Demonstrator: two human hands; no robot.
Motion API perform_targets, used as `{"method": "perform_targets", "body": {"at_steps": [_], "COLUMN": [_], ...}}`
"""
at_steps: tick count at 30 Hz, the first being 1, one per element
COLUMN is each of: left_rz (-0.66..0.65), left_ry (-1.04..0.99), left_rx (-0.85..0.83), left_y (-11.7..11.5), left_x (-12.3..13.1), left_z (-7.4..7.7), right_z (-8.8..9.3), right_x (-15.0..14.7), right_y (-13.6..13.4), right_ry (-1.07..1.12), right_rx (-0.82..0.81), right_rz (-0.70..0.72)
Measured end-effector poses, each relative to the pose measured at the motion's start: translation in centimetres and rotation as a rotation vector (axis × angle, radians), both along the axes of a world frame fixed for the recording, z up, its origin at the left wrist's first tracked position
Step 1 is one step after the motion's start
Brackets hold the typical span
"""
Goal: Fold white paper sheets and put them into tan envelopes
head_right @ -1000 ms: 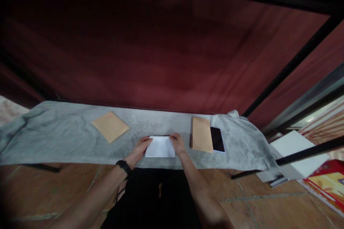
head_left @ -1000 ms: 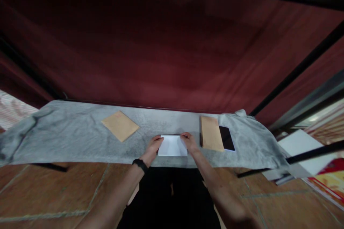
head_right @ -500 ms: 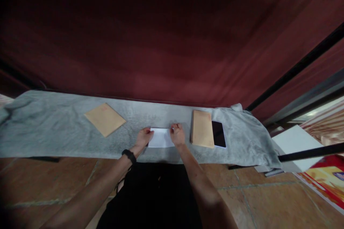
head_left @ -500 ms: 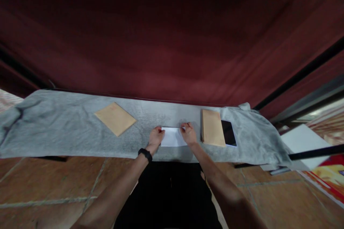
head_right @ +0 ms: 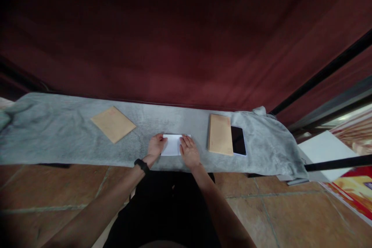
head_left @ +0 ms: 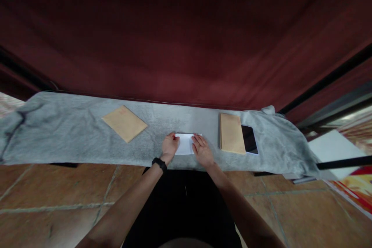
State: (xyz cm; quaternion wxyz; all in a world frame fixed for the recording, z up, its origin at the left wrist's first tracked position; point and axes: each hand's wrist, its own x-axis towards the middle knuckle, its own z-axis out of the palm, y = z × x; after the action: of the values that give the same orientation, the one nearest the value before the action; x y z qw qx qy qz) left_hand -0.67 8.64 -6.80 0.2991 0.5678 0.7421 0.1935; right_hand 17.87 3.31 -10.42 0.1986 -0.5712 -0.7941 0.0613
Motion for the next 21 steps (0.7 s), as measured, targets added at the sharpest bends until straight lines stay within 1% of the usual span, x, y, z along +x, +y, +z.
{"method": "perform_targets", "body": {"at_steps": [5, 9, 11, 13, 16, 18, 21], "left_rz": [-0.008, 0.018, 0.021, -0.055, -0.322, -0.463, -0.501], "left_ry": [0.08, 0.139, 0.178, 0.253, 0.328, 0.323, 0.386], "left_rx": [-0.002, 0.004, 0.042, 0.167, 0.396, 0.435, 0.39], "left_y": [-0.4, -1.3, -1.8, -2.2, -3.0, -3.7, -4.8], "left_x": [0.3, 0.5, 0.5, 0.8, 1.8, 2.9, 4.1], "left_z": [0.8, 1.5, 1.6, 1.4, 0.6, -0.3, -1.3], "right_z": [0.0, 0.0, 0.0, -0.1, -0.1, -0.1, 0.2], "right_x": [-0.2, -0.4, -0.5, -0.5, -0.6, -0.5, -0.5], "right_y": [-0.2, -0.5, -0.6, -0.6, -0.6, -0.6, -0.6], "right_ry": [-0.033, -0.051, -0.057, -0.057, -0.049, -0.041, -0.031], "right_rx": [0.004, 0.011, 0.013, 0.015, 0.014, 0.008, -0.006], "right_rz": [-0.041, -0.064, -0.066, -0.071, -0.072, -0.064, -0.054]}}
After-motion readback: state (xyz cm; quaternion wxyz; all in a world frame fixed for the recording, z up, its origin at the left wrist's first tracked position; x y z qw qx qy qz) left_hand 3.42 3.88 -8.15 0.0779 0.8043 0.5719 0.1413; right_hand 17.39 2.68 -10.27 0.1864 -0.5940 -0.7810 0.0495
